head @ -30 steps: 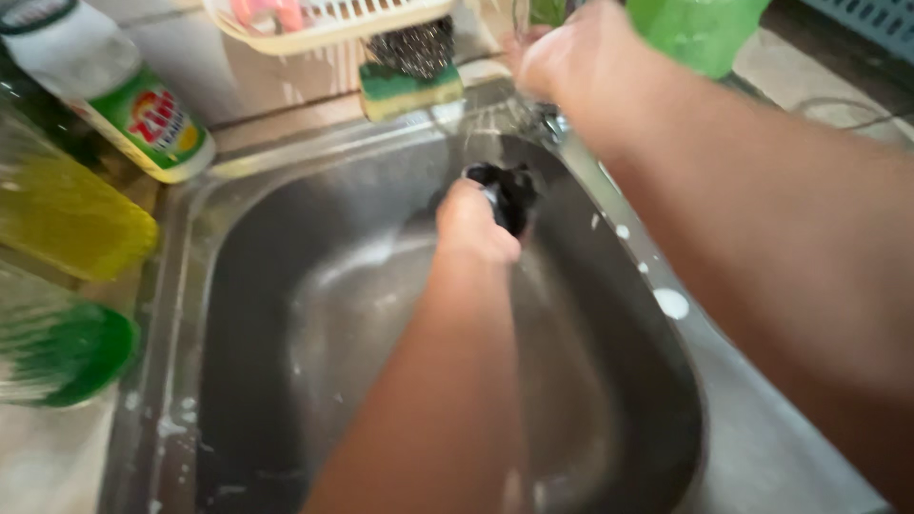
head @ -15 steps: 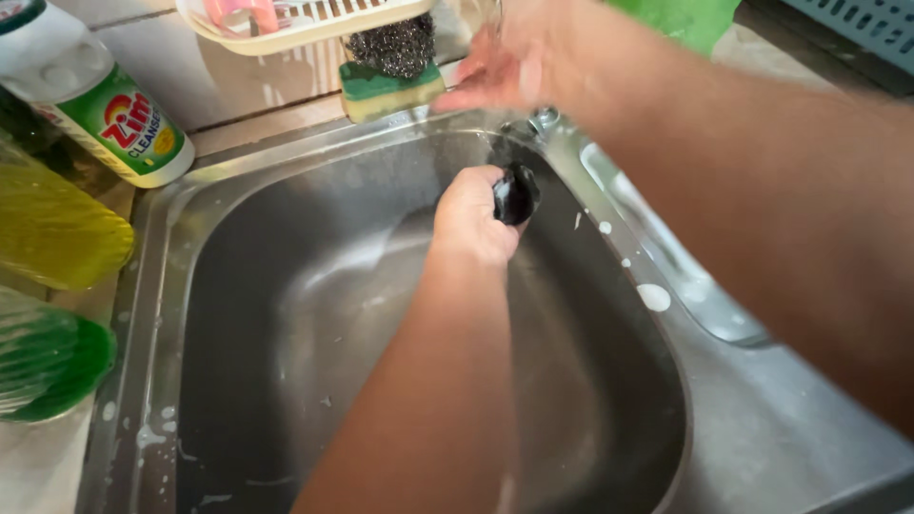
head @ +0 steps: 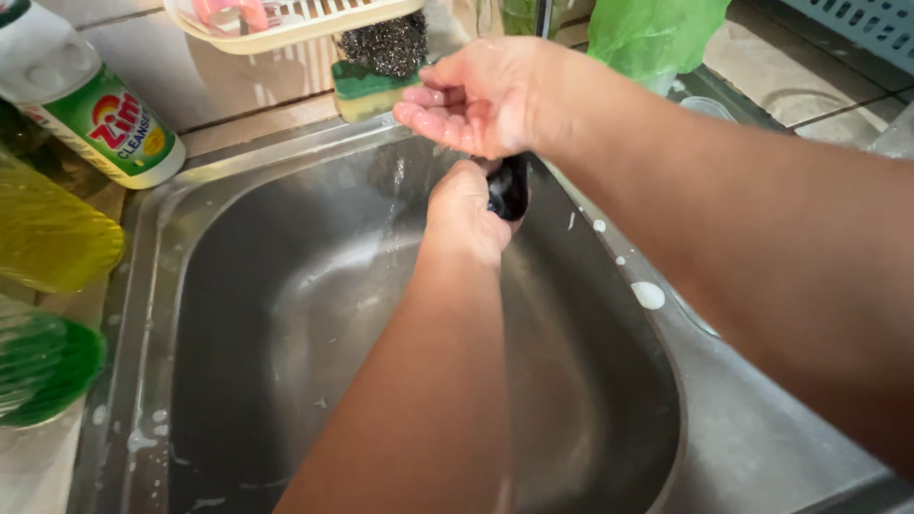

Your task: The person lifts the aluminum inner pot of a rice cooker off the counter, carries it to the sink, and rinses it under running water. They wipe the tiled counter with a dark cloth, then dry the inner pot, the black nonstick bowl, and a metal steamer insert with a beige cloth, placing the parts back on the counter.

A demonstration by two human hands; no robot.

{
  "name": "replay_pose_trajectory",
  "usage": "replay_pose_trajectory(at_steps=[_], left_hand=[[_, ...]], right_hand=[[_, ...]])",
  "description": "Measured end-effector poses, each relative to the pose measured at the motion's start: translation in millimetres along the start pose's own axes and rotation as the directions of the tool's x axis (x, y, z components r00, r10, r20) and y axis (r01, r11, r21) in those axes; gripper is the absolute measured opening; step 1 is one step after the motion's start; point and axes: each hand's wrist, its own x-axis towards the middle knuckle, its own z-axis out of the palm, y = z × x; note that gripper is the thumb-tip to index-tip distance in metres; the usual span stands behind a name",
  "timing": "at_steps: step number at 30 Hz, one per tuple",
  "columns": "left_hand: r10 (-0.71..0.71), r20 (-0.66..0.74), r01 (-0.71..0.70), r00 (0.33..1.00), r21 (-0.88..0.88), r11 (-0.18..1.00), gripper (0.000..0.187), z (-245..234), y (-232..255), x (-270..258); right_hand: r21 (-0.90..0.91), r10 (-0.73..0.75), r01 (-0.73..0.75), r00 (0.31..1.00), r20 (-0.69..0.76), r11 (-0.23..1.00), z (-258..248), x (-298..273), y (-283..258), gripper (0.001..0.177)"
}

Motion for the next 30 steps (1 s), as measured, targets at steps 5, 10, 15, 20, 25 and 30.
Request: replay_pose_trajectory(at_steps=[5,10,15,20,25,30], left_hand=[[-0.034,0.136,0.046,0.990,-0.085,0.995,0.014,0,0,14],[0.144,-0.023,-0.144,0.989,0.002,0.990,0.020,10,9,10],[0.368,-0.104,-0.306,0.924,0.375,0.875,0.038,21,28,-20],[0.449,-0.149,-0.277,0.881,0.607,0.745,0.024,41,54,-54],[0.488,-0.232,-0.346,0.842,0.461,0.817,0.027,59,66,-61],[0.375,-0.159,-0.373,0.913,0.041,0.927,0.027,41,58,-47]], right_hand=[[-0.467,-0.285,0.140,0.924,-0.255,0.873,-6,21,-35,0.026],[-0.828,0.035,-0.054,0.999,-0.042,0.558,-13,-16,-57,0.030],[-0.802,0.051,-0.029,0.999,0.002,0.596,-14,-54,-57,0.029],[-0.758,-0.108,0.080,0.994,0.013,0.647,-22,-63,-35,0.024],[-0.587,-0.143,-0.087,0.932,-0.334,0.805,-21,-63,20,0.026],[-0.363,-0.132,-0.012,0.920,-0.369,0.932,-24,-55,61,0.031]])
